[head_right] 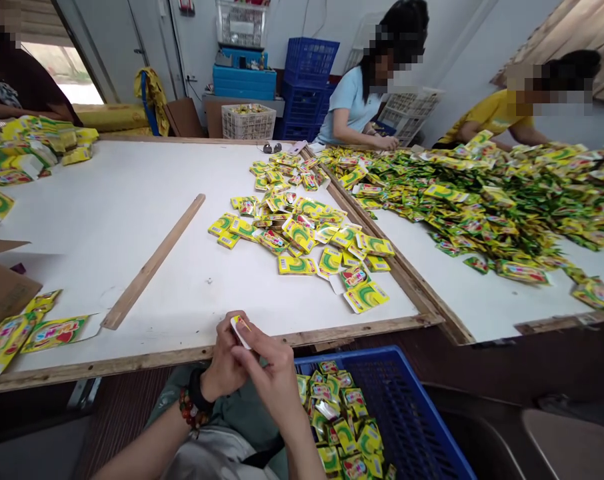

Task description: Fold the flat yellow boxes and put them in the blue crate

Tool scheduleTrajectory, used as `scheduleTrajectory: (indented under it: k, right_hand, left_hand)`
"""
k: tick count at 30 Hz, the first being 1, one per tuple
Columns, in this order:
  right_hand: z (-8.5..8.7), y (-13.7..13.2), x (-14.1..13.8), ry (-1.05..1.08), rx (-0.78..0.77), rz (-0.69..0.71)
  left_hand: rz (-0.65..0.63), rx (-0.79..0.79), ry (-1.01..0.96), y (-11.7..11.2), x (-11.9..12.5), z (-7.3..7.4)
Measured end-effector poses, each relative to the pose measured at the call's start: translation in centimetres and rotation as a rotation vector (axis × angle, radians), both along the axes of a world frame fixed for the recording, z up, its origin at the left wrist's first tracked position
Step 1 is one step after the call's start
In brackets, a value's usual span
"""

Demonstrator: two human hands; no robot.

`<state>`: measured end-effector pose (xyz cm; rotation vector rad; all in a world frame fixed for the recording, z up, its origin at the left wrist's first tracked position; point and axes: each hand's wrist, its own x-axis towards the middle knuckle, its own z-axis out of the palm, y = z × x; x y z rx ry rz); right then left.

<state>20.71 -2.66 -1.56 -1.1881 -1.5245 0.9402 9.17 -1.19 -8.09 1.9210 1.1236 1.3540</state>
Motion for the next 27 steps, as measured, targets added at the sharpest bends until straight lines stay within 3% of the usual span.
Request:
scheduleTrajectory:
  k: [4,9,13,18,20,22,24,26,27]
  right_hand:
    - [0.5,0.6,-0.7,-0.107,0.1,-0.147]
    - [-0.1,1.2,-0.8,-0.107,-0.084,-0.279]
    - [-0.1,1.5,-0.2,-0.068,-0.18,-0.22]
    - [-0.3,1.6,-1.0,-0.121,-0.027,-0.013]
    - [-0.6,1.4,-1.3,-0.145,0.036,0.004]
    - [-0.9,0.8,-0.6,-0.151,0.05,-0.038]
    - [-1.0,-0.3,1.8,-0.184,0.007,-0.112]
    - [-0.9,-1.6,5.4,-0.299,-0.08,-0.191]
    - [-0.8,-2.3,7.5,-0.393,-0.125,-0.226]
  left_hand:
    - [-0.004,-0.132,0.089,-0.2,0.0,-0.1]
    - [-0.025,-0.312,0.12,-0.5,0.0,-0.1]
    - [-0.009,-0.359,0.104,-0.4,0.2,0.0]
    - [0.045,-0.328,0.022,-0.6,0.3,-0.6]
    - [0.036,-0.319,0.015,-0.6,-0.1,-0.2]
    - [-0.085,-0.299,0.074,0.0,-0.9,0.7]
    - [-0.326,-0.239,0.221,1.6,-1.9,2.0]
    - [-0.516,-0.162,0.432,4.8,-2.9,3.3]
    - [-0.529,-0.133,0.536,6.9,-3.3,3.8]
